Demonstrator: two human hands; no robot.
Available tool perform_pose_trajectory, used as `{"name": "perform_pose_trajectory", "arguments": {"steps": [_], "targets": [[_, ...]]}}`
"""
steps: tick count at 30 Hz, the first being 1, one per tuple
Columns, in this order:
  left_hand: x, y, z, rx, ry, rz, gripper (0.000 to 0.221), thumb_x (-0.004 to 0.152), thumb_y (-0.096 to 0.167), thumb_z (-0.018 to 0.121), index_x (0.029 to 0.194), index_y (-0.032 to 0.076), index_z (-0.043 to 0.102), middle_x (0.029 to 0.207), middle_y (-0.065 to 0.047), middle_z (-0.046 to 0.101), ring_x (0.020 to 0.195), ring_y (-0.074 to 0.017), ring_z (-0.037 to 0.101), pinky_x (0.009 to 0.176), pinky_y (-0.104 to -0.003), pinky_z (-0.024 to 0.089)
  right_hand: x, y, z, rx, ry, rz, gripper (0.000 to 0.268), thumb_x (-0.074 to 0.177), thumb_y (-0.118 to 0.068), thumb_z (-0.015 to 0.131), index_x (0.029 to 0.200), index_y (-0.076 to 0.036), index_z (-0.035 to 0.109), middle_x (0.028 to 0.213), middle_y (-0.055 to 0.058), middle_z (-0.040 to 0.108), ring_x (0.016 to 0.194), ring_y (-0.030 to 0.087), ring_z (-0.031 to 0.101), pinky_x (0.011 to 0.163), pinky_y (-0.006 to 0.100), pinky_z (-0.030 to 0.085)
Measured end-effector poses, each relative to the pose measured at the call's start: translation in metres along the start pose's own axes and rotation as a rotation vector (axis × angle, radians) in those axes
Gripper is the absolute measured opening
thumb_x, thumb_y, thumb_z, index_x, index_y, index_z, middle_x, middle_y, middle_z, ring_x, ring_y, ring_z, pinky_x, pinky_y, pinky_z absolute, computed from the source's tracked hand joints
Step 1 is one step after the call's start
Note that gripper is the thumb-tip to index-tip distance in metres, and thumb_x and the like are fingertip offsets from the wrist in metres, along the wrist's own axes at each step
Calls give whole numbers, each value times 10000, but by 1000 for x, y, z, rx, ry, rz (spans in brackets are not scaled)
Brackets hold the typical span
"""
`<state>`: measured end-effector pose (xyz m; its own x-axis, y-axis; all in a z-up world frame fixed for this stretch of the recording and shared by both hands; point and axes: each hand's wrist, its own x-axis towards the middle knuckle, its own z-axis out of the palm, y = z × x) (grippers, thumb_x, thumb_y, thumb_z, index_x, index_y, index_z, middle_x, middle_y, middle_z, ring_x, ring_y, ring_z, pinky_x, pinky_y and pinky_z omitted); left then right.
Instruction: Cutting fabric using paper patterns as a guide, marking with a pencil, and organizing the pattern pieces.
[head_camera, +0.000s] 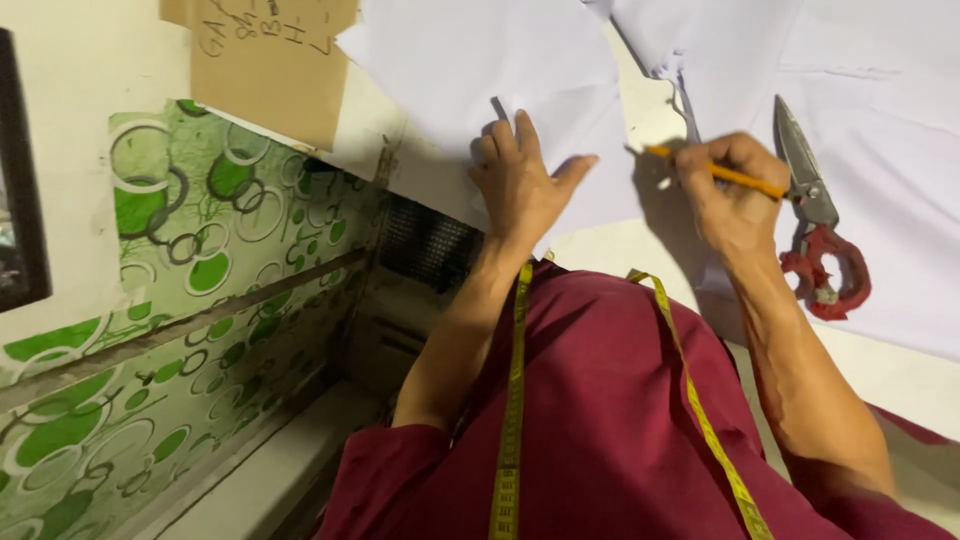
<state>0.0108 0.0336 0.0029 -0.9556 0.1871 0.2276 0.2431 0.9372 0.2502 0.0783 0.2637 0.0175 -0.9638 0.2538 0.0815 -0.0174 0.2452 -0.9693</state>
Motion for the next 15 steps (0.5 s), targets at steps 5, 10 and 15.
{"name": "perform_pose_trajectory", "arguments": {"steps": [5,10,15], "targets": [[-2,25,-9,114,-297,-89,1275,664,730,822,1492,-122,359,1381,-304,436,1128,-420,534,729,-558,491,-35,8,3,0,-27,106,48,964,27,741,982,-14,759,782,116,676,700,163,592,663,270,447],[0,28,-14,60,-433,-148,1298,734,696,827,1545,-122,227,1487,-293,331,1267,-417,450,887,-612,449,-39,-12,22,3,-47,161,39,940,26,759,944,-13,761,729,104,671,672,147,596,600,297,448],[-3,27,-11,29,-422,-167,1307,730,676,850,1554,-113,212,1495,-299,320,1302,-427,427,897,-615,431,-46,3,15,-26,-13,185,31,966,15,751,950,-10,760,730,107,662,675,147,588,601,285,441]]}}
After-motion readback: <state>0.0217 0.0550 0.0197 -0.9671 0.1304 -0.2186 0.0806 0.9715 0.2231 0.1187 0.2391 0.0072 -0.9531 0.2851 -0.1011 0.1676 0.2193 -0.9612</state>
